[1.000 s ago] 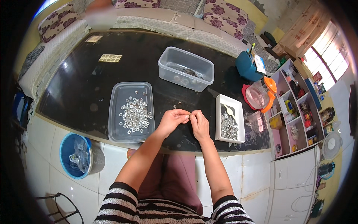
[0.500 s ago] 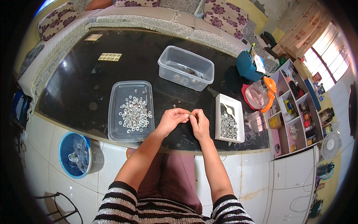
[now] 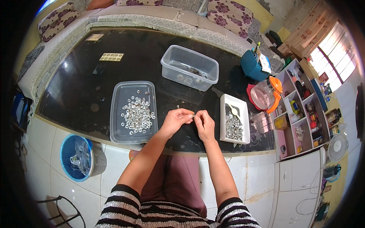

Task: The person assembles small metal and plastic components by hand. They pick up circular metal washers and small plastic pins from separate containers on a table and join them together before placing the assembled units into another plastic tray.

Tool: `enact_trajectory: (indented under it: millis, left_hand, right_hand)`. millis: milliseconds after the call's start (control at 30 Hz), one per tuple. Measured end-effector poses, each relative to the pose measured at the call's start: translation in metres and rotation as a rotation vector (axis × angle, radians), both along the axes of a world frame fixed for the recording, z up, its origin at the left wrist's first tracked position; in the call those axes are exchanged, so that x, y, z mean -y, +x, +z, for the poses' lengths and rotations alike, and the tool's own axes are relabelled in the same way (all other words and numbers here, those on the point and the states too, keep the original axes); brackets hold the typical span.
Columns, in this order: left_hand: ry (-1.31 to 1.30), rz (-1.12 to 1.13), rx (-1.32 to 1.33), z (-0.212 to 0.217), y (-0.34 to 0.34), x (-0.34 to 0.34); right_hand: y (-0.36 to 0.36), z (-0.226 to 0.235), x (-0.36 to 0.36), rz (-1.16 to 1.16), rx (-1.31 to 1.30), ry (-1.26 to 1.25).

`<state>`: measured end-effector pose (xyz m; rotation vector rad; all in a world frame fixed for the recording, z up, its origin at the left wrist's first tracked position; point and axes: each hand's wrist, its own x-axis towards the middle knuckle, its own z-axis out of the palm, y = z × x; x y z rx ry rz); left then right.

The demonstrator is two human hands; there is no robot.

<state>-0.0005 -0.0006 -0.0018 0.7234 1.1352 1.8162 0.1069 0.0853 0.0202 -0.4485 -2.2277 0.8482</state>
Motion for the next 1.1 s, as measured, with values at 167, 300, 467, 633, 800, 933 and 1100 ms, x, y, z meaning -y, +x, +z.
enact_trajectory:
  millis: [167,300,467,633,800,933,1100]
  left_hand:
    - [0.009,-0.015,0.001,-0.001,0.000,0.000]
    - [0.023,-0.038,0.001,-0.003,0.000,0.000]
    - [0.020,-0.026,0.004,0.000,0.001,0.000]
    - [0.029,-0.012,0.021,0.001,0.000,0.000]
    - [0.034,-0.019,0.025,-0.005,-0.001,-0.001]
    - [0.025,-0.034,-0.022,-0.004,0.000,-0.001]
    - [0.013,-0.005,-0.010,0.000,0.001,0.001]
  right_hand:
    - [-0.003,-0.004,-0.001,-0.017,-0.013,0.094]
    - [-0.001,-0.008,-0.005,-0.023,0.089,0.100]
    - [0.001,-0.005,-0.004,0.007,0.031,-0.091]
    - [-0.001,-0.002,-0.001,0.007,0.005,-0.025]
    - [-0.002,-0.008,-0.004,0.002,0.033,0.086]
    - [0.000,-0.009,-0.007,-0.013,0.128,-0.040]
    - [-0.001,-0.003,-0.003,-0.011,-0.016,-0.035]
